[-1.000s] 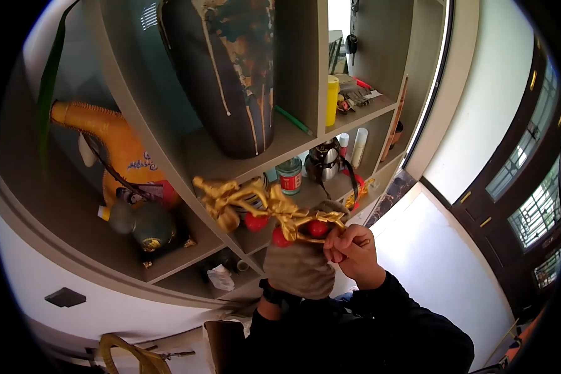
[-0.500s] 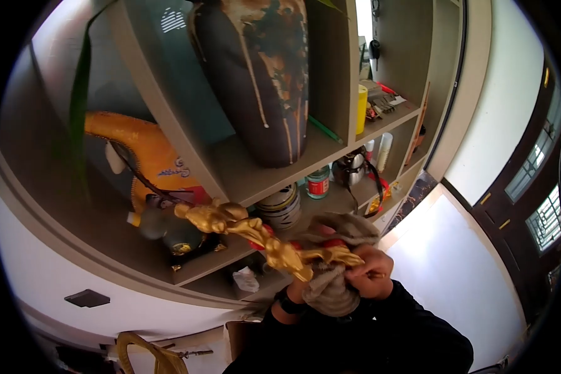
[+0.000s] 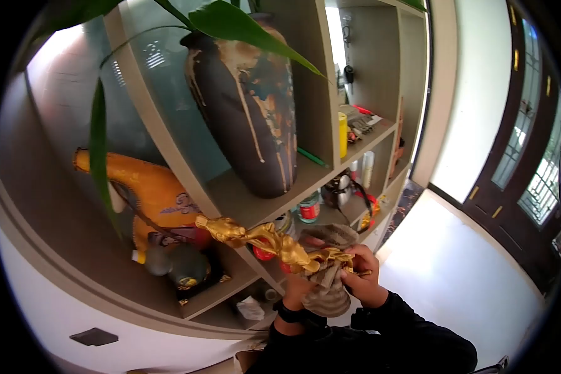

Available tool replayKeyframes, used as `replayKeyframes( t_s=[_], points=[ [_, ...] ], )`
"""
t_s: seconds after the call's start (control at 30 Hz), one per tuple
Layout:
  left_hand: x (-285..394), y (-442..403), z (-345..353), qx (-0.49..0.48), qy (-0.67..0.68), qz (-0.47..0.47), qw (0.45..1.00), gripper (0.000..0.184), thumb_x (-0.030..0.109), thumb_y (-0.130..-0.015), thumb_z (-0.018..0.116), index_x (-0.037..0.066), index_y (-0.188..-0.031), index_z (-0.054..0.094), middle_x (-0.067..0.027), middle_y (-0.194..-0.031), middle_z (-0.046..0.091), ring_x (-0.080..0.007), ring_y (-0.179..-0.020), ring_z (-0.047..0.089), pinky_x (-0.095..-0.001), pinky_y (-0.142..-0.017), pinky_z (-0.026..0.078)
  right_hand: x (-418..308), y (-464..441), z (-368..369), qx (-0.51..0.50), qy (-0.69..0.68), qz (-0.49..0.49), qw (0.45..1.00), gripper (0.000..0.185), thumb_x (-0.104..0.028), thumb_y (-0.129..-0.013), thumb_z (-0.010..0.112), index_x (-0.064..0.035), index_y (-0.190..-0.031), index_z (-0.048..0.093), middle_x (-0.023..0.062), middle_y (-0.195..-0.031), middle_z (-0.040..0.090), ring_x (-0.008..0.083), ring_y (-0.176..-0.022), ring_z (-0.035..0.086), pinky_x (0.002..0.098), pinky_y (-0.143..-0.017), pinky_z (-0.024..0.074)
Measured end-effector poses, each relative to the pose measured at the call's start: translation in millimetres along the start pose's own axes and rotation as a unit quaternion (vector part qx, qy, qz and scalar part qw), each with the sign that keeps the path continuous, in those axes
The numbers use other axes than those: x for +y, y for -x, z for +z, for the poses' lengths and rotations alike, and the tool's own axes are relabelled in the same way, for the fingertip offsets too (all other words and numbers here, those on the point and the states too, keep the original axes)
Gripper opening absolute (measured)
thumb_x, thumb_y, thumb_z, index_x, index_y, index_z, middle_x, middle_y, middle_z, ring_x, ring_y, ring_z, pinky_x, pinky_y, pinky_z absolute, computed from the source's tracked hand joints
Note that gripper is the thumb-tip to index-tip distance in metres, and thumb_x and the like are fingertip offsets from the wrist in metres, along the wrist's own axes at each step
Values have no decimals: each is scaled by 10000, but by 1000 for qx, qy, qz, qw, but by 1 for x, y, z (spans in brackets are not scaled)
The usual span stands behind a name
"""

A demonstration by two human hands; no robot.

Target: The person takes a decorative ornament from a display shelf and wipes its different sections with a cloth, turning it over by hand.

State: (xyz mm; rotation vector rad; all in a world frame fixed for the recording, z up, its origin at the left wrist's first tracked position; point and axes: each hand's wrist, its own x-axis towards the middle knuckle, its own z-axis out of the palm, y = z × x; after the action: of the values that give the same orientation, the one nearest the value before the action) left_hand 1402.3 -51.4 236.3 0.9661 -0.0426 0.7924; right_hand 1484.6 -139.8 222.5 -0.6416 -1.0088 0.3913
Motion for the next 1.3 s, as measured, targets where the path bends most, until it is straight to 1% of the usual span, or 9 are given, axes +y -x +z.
replayKeyframes(
  t_s=[0.2,0.3,0.33,0.43,0.57,0.77,1.13,1.23,1.3],
  points=[
    [-12,-21,-1,-119,-382,64,914,524,67,-598,705,-24,-1026,416,-111,-947,542,-185,-838,546,-277,-728,445,-15,8,-23,166,-54,157,972,269,-22,-737,552,27,-995,491,61,-820,523,85,-561,471,196,-499,397],
    [-28,-17,-4,-117,-313,29,942,499,75,-571,720,-28,-975,446,-98,-910,544,-185,-812,547,-280,-704,448,-43,7,-38,171,-61,157,971,207,-85,-746,561,51,-899,531,37,-585,488,95,-479,406,233,-467,342],
    [-32,-17,-4,-144,-394,179,890,442,64,-568,710,-21,-927,466,-79,-879,540,-171,-797,546,-285,-683,450,-49,11,-44,166,-46,144,975,202,-107,-750,559,46,-879,533,29,-549,465,94,-473,400,225,-460,331],
    [-67,-14,-27,-39,-376,-10,926,404,113,-602,691,-20,-924,487,-91,-873,548,-155,-744,536,-260,-625,442,-68,21,-58,186,-37,111,976,234,-207,-750,570,19,-785,519,-4,-491,395,75,-450,357,199,-456,295],
    [-95,-24,-8,51,-68,-60,995,311,-23,-700,546,-15,-997,458,-79,-945,524,-154,-841,533,-260,-668,462,-71,28,-65,205,-141,84,965,252,-214,-750,571,10,-828,486,-12,-581,431,29,-455,365,162,-494,313],
    [-96,-26,24,7,15,-147,989,294,161,-795,496,10,-1042,446,-68,-1010,504,-164,-875,527,-299,-754,445,-56,41,-62,218,-247,217,919,475,-186,-762,529,22,-1140,329,-29,-629,453,60,-617,485,466,-932,287],
    [-97,-14,29,-16,265,-209,941,381,163,-781,491,52,-1126,373,-81,-1076,475,-186,-950,500,-312,-801,419,-52,7,-87,138,-236,184,944,409,-149,-770,518,53,-1095,373,-16,-663,506,74,-622,497,488,-919,303],
    [-98,-9,28,-67,204,-121,969,404,195,-771,524,32,-1112,382,-80,-1082,468,-183,-971,484,-317,-808,410,-44,7,-86,166,-233,203,936,364,-98,-771,516,52,-1084,405,6,-739,537,69,-621,483,381,-835,400],
    [-89,-6,33,65,110,-243,962,421,229,-774,531,33,-1115,382,-77,-1063,478,-183,-951,491,-311,-793,416,-33,13,-83,164,-248,259,919,353,-59,-771,516,42,-1097,425,22,-812,548,71,-606,470,245,-688,420]
  ],
)
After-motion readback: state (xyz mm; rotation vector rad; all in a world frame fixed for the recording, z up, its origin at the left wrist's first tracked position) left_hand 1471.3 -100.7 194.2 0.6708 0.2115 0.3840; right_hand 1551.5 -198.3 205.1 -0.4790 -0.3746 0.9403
